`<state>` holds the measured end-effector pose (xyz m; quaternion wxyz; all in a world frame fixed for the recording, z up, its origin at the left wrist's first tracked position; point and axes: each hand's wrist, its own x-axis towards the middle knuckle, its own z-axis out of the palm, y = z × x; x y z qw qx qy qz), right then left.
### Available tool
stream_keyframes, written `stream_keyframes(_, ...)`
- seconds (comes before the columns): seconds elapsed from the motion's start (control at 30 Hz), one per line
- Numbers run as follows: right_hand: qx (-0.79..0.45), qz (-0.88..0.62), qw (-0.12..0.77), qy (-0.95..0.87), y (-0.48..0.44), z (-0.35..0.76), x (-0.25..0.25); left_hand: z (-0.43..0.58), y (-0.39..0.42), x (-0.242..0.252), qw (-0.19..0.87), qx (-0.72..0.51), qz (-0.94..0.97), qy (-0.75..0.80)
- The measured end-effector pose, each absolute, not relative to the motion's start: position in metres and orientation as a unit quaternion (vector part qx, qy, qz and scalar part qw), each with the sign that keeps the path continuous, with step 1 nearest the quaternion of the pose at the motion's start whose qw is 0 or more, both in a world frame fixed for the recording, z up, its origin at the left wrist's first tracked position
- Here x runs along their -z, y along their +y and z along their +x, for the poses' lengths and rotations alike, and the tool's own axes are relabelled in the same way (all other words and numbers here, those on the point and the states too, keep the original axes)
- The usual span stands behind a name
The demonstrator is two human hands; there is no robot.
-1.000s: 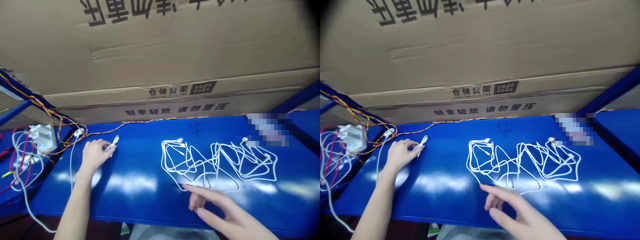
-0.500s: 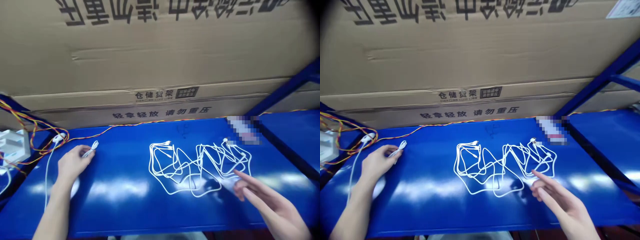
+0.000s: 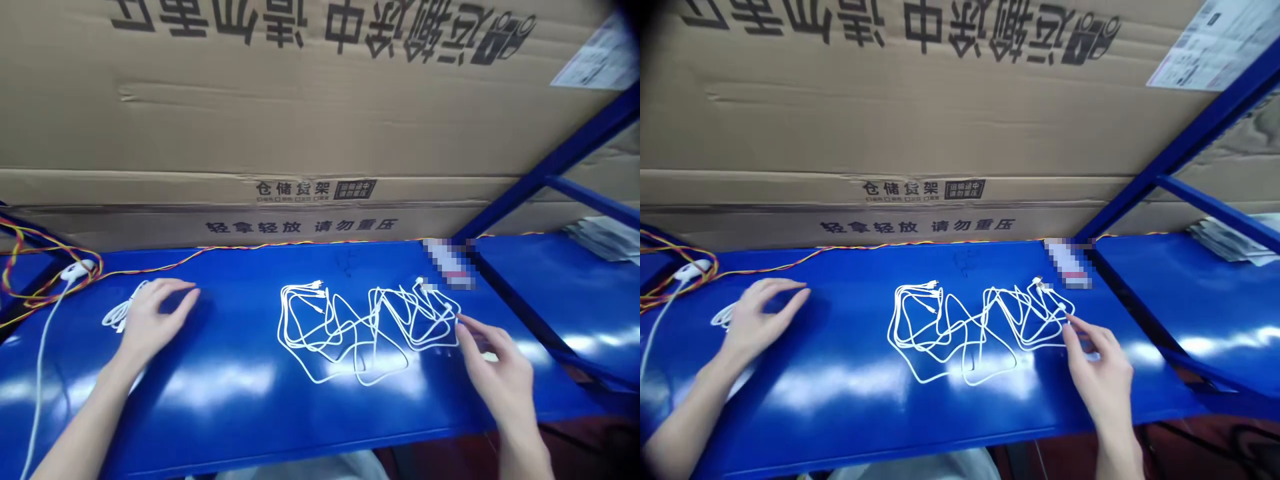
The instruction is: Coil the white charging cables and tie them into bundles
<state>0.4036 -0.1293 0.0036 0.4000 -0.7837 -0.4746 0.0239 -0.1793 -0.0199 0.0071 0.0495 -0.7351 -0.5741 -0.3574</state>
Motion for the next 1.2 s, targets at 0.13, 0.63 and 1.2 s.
stream_keyframes(0.13, -0.033, -0.792, 0.372, -0.483, -0.118, 0.398, -0.001, -0.082, -0.043, -0.014, -0.061, 0.332, -0.802, -0.492)
stream_keyframes(0.63, 0.011, -0.722, 0.383, -0.576, -0.11, 0.396, -0.002, 0.002, -0.039, -0.05, -0.321, 0.372, -0.749, -0.444)
stream_keyframes(1.2, 0.054, -0.532, 0.222, -0.815, -0.066, 0.34, -0.023, -0.097, -0.033, -0.059, 0.117, 0.384, -0.826, -0.395)
